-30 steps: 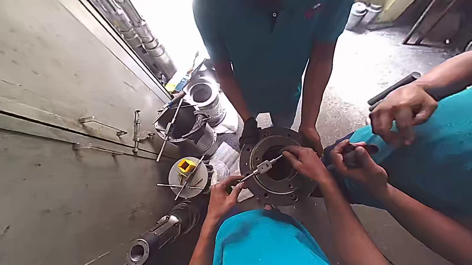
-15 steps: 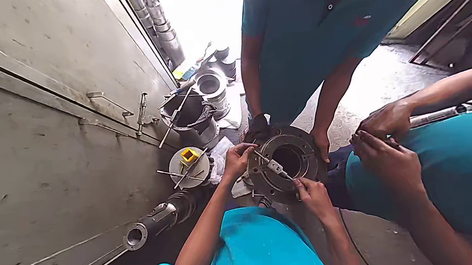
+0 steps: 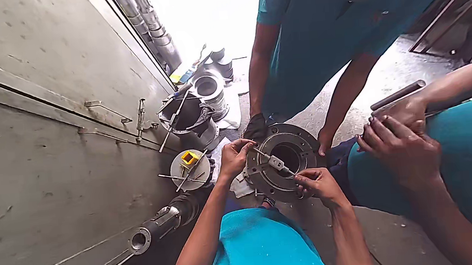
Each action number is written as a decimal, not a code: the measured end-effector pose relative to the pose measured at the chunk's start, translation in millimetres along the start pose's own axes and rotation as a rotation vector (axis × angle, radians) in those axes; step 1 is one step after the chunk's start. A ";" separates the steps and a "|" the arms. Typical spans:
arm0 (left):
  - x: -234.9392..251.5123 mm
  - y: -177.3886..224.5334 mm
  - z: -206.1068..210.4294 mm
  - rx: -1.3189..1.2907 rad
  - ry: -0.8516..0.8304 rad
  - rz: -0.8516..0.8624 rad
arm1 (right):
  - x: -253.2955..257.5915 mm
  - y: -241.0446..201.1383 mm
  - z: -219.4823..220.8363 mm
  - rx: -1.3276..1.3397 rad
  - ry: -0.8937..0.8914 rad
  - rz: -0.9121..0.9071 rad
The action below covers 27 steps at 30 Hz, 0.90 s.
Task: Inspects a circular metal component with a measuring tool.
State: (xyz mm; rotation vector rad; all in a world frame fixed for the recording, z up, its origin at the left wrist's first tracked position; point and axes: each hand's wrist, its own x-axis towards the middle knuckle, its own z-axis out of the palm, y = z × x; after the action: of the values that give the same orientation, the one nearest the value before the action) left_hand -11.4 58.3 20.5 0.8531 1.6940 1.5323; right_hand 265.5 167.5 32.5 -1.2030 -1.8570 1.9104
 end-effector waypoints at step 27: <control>-25.1 -13.5 2.8 -0.153 0.062 -0.122 | 3.0 38.2 10.1 -0.511 0.361 -0.548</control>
State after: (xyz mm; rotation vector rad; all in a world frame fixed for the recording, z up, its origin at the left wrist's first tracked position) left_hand 4.4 37.7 8.4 0.6184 1.6168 1.5960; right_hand 271.2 155.2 -4.7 -0.9294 -2.2200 0.9026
